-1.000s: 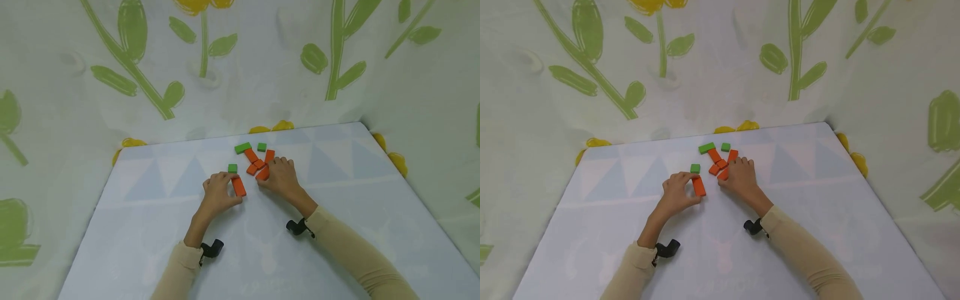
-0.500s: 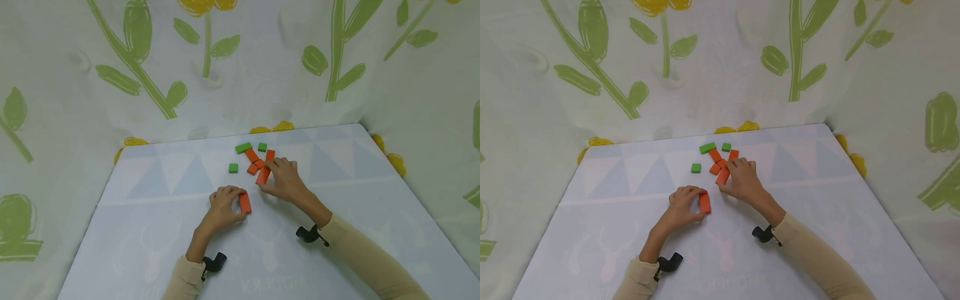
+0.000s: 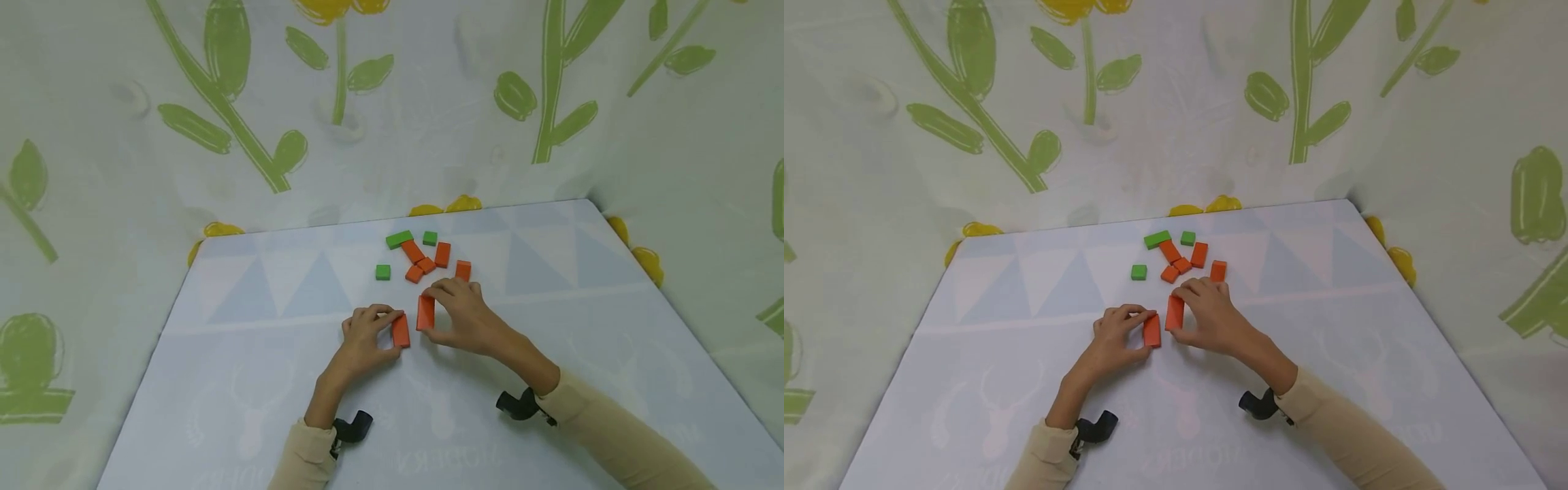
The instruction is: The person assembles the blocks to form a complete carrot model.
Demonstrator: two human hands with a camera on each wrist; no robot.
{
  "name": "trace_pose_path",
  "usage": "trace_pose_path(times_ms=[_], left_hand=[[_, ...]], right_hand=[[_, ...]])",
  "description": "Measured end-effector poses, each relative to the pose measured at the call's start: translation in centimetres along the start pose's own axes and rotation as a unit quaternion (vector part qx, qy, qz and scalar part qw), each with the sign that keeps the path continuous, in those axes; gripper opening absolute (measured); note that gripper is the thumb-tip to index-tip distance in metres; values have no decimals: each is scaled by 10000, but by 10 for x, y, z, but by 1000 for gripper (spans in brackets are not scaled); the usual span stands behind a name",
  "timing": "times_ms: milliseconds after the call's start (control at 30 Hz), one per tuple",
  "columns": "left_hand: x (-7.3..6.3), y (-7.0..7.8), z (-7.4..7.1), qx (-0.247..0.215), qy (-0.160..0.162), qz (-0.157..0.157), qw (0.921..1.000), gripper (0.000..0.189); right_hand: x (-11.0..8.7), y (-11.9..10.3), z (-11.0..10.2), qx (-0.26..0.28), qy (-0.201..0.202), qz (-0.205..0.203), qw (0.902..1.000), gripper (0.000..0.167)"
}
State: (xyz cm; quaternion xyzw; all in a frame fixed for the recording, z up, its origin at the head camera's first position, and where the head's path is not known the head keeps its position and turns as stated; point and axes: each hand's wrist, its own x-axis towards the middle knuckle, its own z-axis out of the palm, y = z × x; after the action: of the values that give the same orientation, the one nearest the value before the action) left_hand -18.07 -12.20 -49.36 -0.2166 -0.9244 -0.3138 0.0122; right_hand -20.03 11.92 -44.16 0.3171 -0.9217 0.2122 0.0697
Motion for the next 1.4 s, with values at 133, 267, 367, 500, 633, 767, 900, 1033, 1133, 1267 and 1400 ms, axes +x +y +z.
trace_pose_path(times_ms=[133,267,367,500,633,767,900,1033,1133,1267,1400], left_hand=[[-2,-4,0,43,10,49,10000,57],[-3,-9,4,72,45,82,9999,57],[-5,-10,4,-57,29,79,9999,60],[-6,-13,4,-425,114,151,9989,57],[-7,-17,5,-608,260,274,9974,48],[-7,-20,6,-635,297,356,9969,46],[-7,-21,7,-624,334,517,9961,44],[-8,-20,7,-595,309,603,9959,43],[-8,-19,6,-615,279,589,9960,43],[-7,-19,6,-636,297,561,9960,43],[-7,-20,5,-603,308,527,9963,42]], right_hand=[[0,-2,6,69,-153,-99,9998,55],[1,-1,12,58,-304,-162,9994,53],[1,0,17,64,-414,-148,9990,53],[2,2,24,54,-531,-142,9985,53],[3,3,29,8,-590,-193,9981,53],[3,3,32,6,-616,-199,9979,54],[3,5,35,-26,-676,-154,9976,53],[2,7,39,-25,-692,-137,9975,52],[2,8,40,25,-678,-119,9976,52],[5,7,38,-16,-766,6,9971,56],[14,11,29,-62,-788,300,9964,59]])
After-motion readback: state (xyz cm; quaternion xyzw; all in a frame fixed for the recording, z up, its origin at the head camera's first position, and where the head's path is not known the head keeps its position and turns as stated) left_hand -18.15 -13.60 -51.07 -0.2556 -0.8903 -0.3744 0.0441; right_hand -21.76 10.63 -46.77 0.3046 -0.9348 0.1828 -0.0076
